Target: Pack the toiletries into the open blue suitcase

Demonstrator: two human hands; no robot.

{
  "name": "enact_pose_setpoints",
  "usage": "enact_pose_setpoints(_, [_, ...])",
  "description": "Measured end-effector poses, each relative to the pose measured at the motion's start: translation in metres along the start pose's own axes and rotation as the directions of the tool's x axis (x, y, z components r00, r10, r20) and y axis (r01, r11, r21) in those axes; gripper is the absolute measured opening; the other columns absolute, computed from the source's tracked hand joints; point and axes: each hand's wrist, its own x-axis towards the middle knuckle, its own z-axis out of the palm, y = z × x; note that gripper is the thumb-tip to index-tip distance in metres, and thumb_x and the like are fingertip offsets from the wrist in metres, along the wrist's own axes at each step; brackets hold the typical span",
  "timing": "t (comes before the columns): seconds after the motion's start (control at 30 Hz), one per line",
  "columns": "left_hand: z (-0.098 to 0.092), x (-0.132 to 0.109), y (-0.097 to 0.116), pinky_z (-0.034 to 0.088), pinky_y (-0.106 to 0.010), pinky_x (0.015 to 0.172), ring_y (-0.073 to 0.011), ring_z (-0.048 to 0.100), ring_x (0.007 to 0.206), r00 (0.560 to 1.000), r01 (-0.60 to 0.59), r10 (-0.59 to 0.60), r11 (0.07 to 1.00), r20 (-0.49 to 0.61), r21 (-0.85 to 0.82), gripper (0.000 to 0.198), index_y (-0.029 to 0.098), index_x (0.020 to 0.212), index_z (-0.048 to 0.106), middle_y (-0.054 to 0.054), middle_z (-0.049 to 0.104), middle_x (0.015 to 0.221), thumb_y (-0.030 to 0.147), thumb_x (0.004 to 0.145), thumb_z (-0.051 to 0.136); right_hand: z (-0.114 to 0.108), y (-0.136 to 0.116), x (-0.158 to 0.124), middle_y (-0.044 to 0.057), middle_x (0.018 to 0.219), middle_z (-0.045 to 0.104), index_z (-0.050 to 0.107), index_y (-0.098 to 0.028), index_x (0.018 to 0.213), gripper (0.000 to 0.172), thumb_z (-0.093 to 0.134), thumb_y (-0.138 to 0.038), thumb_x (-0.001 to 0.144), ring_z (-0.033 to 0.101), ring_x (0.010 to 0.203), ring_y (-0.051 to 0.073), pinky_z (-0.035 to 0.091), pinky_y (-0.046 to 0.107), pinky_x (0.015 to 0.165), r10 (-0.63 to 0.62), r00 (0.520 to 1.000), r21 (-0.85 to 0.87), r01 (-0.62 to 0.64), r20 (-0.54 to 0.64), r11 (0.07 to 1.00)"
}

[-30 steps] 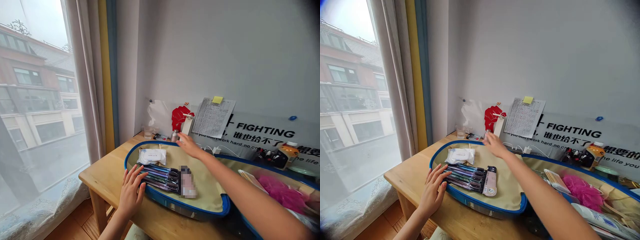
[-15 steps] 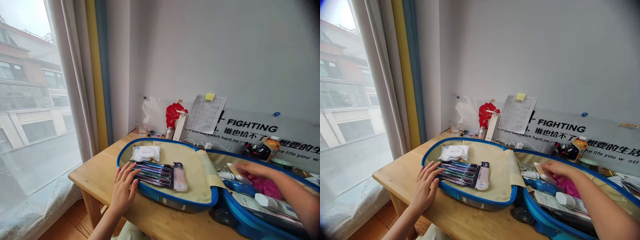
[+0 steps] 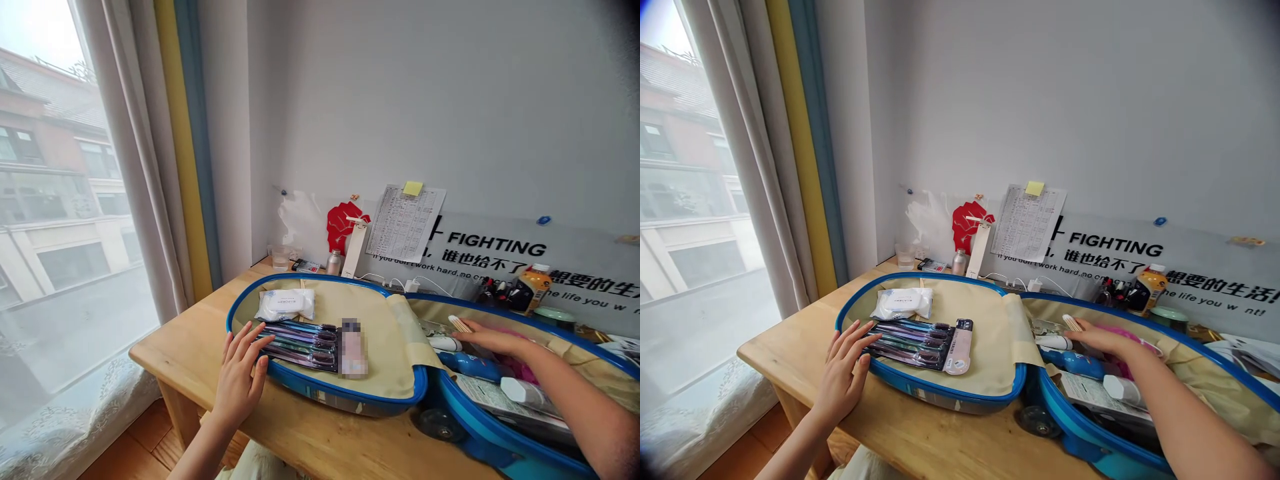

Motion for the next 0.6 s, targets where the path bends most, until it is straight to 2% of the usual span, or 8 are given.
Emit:
enact_pose_setpoints(0.1, [0.0,0.0,0.0,0.023,-0.048,0.116,-0.0241,0.04,0.136,1.0,-0.014,0.014,1.0,-0.009,0.003,0.032,0.027,0.12,0.059,-0.004,0.058,0.135,0.028,0.095,0.04,-0.013,-0.007,0.006,0.005,0.104,0.067,0.062,-0.019,0.108,0.027,0.057,-0.039,0.092,0.064,0.088,0.013,0.053,0.033,0.082,0.11,0.99,-0.008,-0.11,0.086,0.994])
enact_pose_setpoints(0.2, [-0.001,0.001,0.001,0.023,-0.048,0.116,-0.024,0.04,0.137,1.0,-0.01,0.01,1.0,-0.003,0.005,0.032,0.027,0.12,0.06,-0.004,0.058,0.136,0.028,0.095,0.039,-0.031,-0.028,0.01,0.014,0.121,0.061,0.051,-0.017,0.127,0.044,0.05,-0.044,0.093,0.062,0.106,0.022,0.05,0.041,0.09,0.13,0.991,-0.005,-0.13,0.012,0.992])
enact_pose_setpoints(0.27, [-0.001,0.001,0.002,0.024,-0.049,0.115,-0.0244,0.04,0.136,1.0,-0.001,0.001,1.0,0.005,0.005,0.032,0.027,0.12,0.06,-0.005,0.058,0.136,0.029,0.095,0.039,-0.038,-0.053,0.008,0.02,0.132,0.053,0.04,-0.013,0.137,0.055,0.042,-0.046,0.093,0.056,0.118,0.027,0.047,0.042,0.095,0.035,0.999,0.025,-0.034,-0.035,0.999])
enact_pose_setpoints(0.33, [-0.002,0.002,0.003,0.026,-0.049,0.115,-0.0249,0.041,0.136,1.0,0.006,-0.006,1.0,0.007,0.006,0.033,0.027,0.12,0.06,-0.005,0.058,0.136,0.03,0.095,0.039,-0.039,-0.088,0.001,0.02,0.136,0.051,0.036,-0.013,0.14,0.058,0.037,-0.046,0.092,0.055,0.121,0.027,0.047,0.039,0.096,-0.131,0.991,0.056,0.133,-0.038,0.989])
enact_pose_setpoints(0.4, [-0.002,0.002,0.003,0.026,-0.05,0.115,-0.0251,0.042,0.135,1.0,0.01,-0.01,1.0,0.008,0.008,0.034,0.027,0.12,0.061,-0.005,0.059,0.135,0.03,0.095,0.04,-0.032,-0.127,-0.009,0.014,0.135,0.054,0.04,-0.019,0.138,0.056,0.04,-0.046,0.089,0.055,0.12,0.025,0.045,0.038,0.099,-0.321,0.947,0.068,0.321,-0.015,0.945])
enact_pose_setpoints(0.47, [-0.003,0.002,0.002,0.026,-0.05,0.115,-0.025,0.042,0.135,1.0,0.012,-0.012,1.0,0.01,0.008,0.034,0.027,0.121,0.061,-0.005,0.059,0.134,0.03,0.095,0.04,-0.021,-0.165,-0.019,0.01,0.133,0.056,0.046,-0.024,0.134,0.052,0.044,-0.044,0.086,0.053,0.12,0.026,0.042,0.041,0.102,-0.479,0.878,0.059,0.478,0.01,0.876])
enact_pose_setpoints(0.6, [-0.002,0.002,0.002,0.025,-0.049,0.115,-0.0243,0.041,0.136,1.0,0.009,-0.009,1.0,0.021,0.006,0.033,0.027,0.121,0.061,-0.004,0.058,0.136,0.028,0.095,0.04,0.008,-0.225,-0.028,0.009,0.134,0.054,0.054,-0.025,0.127,0.051,0.058,-0.036,0.077,0.048,0.121,0.029,0.039,0.046,0.103,-0.678,0.732,0.021,0.679,0.063,0.734])
